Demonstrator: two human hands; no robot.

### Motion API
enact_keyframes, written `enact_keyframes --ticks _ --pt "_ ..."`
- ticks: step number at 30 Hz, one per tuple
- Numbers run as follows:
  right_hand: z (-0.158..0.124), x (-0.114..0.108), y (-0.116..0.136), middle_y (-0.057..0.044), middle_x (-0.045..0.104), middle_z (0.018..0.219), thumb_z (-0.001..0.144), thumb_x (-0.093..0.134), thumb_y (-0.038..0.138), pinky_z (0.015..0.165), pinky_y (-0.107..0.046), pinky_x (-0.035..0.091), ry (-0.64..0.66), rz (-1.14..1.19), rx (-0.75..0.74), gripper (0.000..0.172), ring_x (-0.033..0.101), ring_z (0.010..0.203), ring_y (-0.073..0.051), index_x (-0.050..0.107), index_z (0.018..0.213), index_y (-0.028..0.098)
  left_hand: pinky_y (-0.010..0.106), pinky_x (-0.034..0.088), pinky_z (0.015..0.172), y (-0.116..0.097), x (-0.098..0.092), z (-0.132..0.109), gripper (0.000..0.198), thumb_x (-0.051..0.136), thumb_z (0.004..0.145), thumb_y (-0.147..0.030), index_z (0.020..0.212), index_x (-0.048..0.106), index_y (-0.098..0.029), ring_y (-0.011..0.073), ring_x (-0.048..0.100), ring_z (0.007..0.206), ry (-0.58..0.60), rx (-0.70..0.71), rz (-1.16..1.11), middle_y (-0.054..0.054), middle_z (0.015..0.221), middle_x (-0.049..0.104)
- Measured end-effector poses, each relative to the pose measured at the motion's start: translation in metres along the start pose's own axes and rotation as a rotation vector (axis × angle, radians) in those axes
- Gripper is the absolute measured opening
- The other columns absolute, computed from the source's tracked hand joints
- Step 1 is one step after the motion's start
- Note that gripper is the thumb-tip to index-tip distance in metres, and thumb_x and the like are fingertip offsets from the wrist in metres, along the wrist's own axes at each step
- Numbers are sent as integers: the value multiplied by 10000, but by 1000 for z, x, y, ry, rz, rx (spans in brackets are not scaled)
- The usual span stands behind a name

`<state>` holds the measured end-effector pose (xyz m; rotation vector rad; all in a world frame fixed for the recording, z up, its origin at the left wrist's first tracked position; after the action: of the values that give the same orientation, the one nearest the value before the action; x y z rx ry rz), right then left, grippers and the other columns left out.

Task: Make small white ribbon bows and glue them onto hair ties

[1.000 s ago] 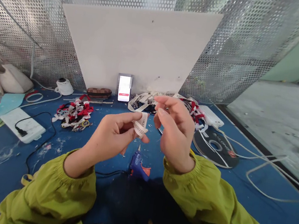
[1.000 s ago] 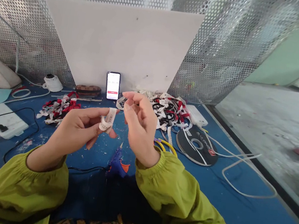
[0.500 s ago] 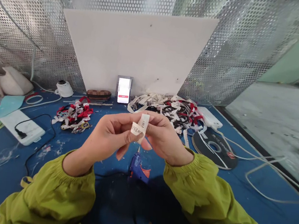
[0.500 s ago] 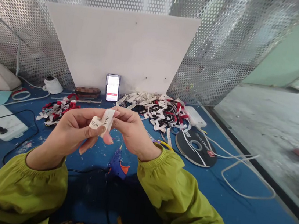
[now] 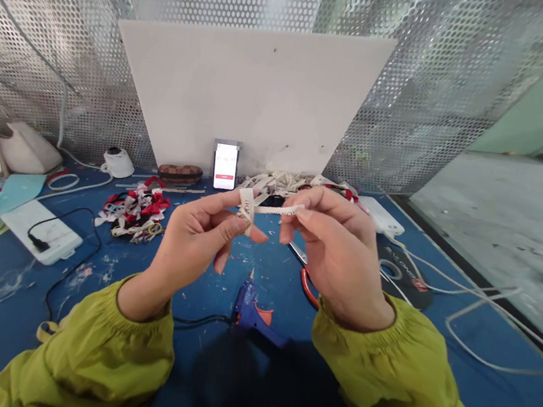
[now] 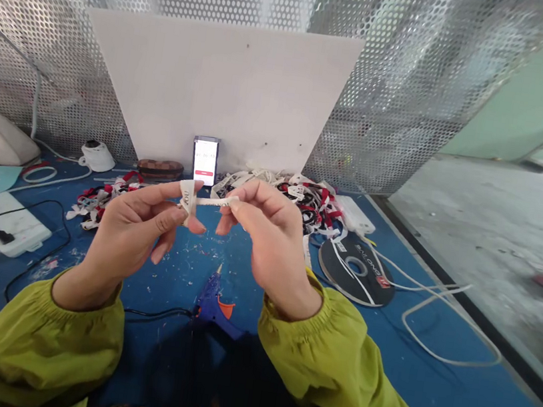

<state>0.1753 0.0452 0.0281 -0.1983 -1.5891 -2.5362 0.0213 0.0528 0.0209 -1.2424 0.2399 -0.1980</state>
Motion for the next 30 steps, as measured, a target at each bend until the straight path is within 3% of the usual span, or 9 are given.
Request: enact_keyframes --ticks 7,11,15,21,30 --pt "-28 11 27 -33 656 770 859 537 165 587 -328 527 -5 -303 -257 106 635 590 -149 581 784 225 169 336 296 2 4 1 326 641 832 -277 1126 675 -143 35 427 312 -28 36 128 31 703 730" --pt "-38 21 32 -35 670 799 852 528 117 570 -324 520 40 -410 -394 131 663 627 -159 579 828 235 181 348 347 7 7 1 254 596 864 -279 1073 703 -182 54 449 350 21 69 207 -29 556 617" --pt "-38 31 33 -27 688 765 859 504 84 610 -341 520 105 -526 -499 193 668 673 -176 591 850 257 190 360 370 8 8 -1 271 568 876 -267 1105 692 -191 67 451 370 25 68 236 -48 506 545" --pt "-33 33 41 -34 694 885 836 569 92 753 -359 481 28 -834 -764 187 648 826 -184 649 878 255 189 315 304 6 11 -4 341 606 832 -283 1126 670 -123 62 432 328 -16 8 150 -21 540 580" --pt "-28 38 32 -66 614 817 867 541 173 740 -365 384 61 -1092 -800 147 548 785 -192 683 848 205 179 367 348 4 11 -4 321 553 837 -189 1131 677 -150 56 457 356 -13 74 265 -37 542 568"
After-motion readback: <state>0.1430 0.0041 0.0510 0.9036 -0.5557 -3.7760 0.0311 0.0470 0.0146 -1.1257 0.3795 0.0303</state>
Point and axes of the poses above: each hand's wrist, its own z-axis towards the middle knuckle, its own x-axis out of the palm, y = z × x, the point moved 7 cm from there along z, towards the middle knuckle
